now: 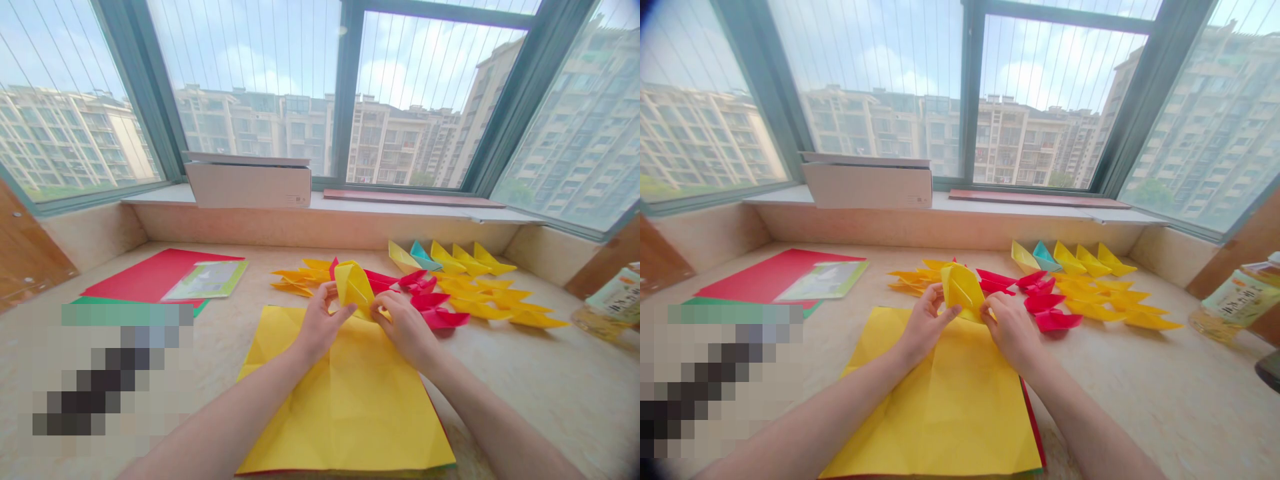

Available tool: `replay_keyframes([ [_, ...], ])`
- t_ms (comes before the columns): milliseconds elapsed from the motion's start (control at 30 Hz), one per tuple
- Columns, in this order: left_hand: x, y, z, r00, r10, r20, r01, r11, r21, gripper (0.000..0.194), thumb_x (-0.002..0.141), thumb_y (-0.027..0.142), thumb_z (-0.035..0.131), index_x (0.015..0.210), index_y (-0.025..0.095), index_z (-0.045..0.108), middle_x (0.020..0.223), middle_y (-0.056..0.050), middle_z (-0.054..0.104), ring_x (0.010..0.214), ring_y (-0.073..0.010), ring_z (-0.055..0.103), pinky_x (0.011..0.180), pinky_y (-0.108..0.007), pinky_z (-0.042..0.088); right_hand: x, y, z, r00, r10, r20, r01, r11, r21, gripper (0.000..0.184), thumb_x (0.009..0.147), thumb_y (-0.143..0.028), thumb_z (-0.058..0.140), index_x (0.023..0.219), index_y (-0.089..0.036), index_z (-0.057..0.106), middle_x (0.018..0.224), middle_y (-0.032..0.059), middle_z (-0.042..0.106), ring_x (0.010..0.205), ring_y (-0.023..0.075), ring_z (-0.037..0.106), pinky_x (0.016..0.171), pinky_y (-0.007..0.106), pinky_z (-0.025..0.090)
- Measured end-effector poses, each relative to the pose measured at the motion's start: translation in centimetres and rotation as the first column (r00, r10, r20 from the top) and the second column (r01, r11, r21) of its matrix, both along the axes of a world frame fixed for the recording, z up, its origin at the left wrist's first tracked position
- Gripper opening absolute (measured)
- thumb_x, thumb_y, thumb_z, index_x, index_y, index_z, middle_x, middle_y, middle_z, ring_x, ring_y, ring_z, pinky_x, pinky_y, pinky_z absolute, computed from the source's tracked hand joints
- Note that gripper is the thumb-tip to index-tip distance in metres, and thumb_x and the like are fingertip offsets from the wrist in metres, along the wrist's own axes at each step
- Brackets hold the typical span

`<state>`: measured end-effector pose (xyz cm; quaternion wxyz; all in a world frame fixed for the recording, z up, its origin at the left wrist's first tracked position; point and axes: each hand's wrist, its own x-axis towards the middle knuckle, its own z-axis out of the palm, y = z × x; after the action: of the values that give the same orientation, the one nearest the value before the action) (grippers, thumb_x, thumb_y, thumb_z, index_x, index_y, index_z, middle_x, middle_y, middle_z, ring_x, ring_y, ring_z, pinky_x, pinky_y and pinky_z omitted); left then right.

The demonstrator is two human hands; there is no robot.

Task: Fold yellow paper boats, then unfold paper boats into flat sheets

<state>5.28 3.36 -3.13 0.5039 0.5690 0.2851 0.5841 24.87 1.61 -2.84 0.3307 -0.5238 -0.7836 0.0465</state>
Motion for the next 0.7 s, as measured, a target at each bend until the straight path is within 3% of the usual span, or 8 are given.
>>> replay_keyframes([
  [133, 0.0, 0.2, -0.1, 0.999, 0.038, -0.036, -0.041, 0.997, -0.06, 0.037, 0.078, 0.033, 0.077, 0.105, 0.02, 0.057, 0.109, -0.008, 0.069, 0.106, -0.0233, 0.064, 0.092, -0.035, 0.048, -0.1, 0.0, -0.1, 0.999, 0.009, -0.033, -0.008, 1.0, 0.028, 0.014, 0.09, -0.012, 0.052, 0.085, -0.022, 0.06, 0.095, 0.0046, 0.067, 0.089, 0.0218, 0.063, 0.082, 0.035, 0.05],
  [233, -0.1, 0.5, -0.3, 0.997, 0.06, -0.043, -0.065, 0.989, -0.131, 0.041, 0.077, 0.039, 0.078, 0.105, 0.02, 0.055, 0.108, -0.01, 0.07, 0.103, -0.0244, 0.066, 0.092, -0.038, 0.049, -0.1, -0.1, 0.1, 1.0, 0.022, -0.012, -0.021, 0.992, 0.123, 0.016, 0.091, -0.01, 0.05, 0.089, -0.022, 0.062, 0.103, 0.0076, 0.065, 0.097, 0.0246, 0.06, 0.086, 0.039, 0.049],
  [433, -0.1, 0.6, -0.5, 0.996, 0.019, 0.088, 0.001, 0.974, -0.225, 0.046, 0.077, 0.044, 0.078, 0.107, 0.021, 0.053, 0.113, -0.01, 0.068, 0.106, -0.0249, 0.067, 0.097, -0.044, 0.05, -0.1, -0.5, 0.7, 0.998, -0.004, 0.06, -0.013, 0.961, 0.276, 0.015, 0.096, -0.013, 0.05, 0.093, -0.022, 0.062, 0.096, 0.0063, 0.068, 0.09, 0.0245, 0.06, 0.086, 0.041, 0.044],
  [567, 0.0, 0.2, 0.1, 0.98, -0.029, 0.195, 0.079, 0.964, -0.253, 0.043, 0.078, 0.044, 0.078, 0.104, 0.022, 0.052, 0.111, -0.006, 0.068, 0.108, -0.0222, 0.066, 0.1, -0.045, 0.05, -0.4, -0.9, 1.0, 0.998, -0.027, -0.054, 0.044, 0.938, 0.343, 0.013, 0.097, -0.017, 0.05, 0.091, -0.022, 0.06, 0.087, 0.0059, 0.067, 0.085, 0.0236, 0.06, 0.08, 0.038, 0.045],
  [700, 0.1, 0.0, 0.7, 0.97, -0.043, 0.24, 0.105, 0.961, -0.254, 0.04, 0.079, 0.047, 0.076, 0.1, 0.022, 0.053, 0.106, -0.003, 0.068, 0.109, -0.021, 0.065, 0.104, -0.047, 0.048, -0.9, -1.4, 1.3, 0.99, 0.043, -0.133, 0.016, 0.909, 0.416, 0.018, 0.097, -0.014, 0.047, 0.09, -0.024, 0.061, 0.094, 0.0061, 0.066, 0.091, 0.0233, 0.059, 0.083, 0.039, 0.046],
])
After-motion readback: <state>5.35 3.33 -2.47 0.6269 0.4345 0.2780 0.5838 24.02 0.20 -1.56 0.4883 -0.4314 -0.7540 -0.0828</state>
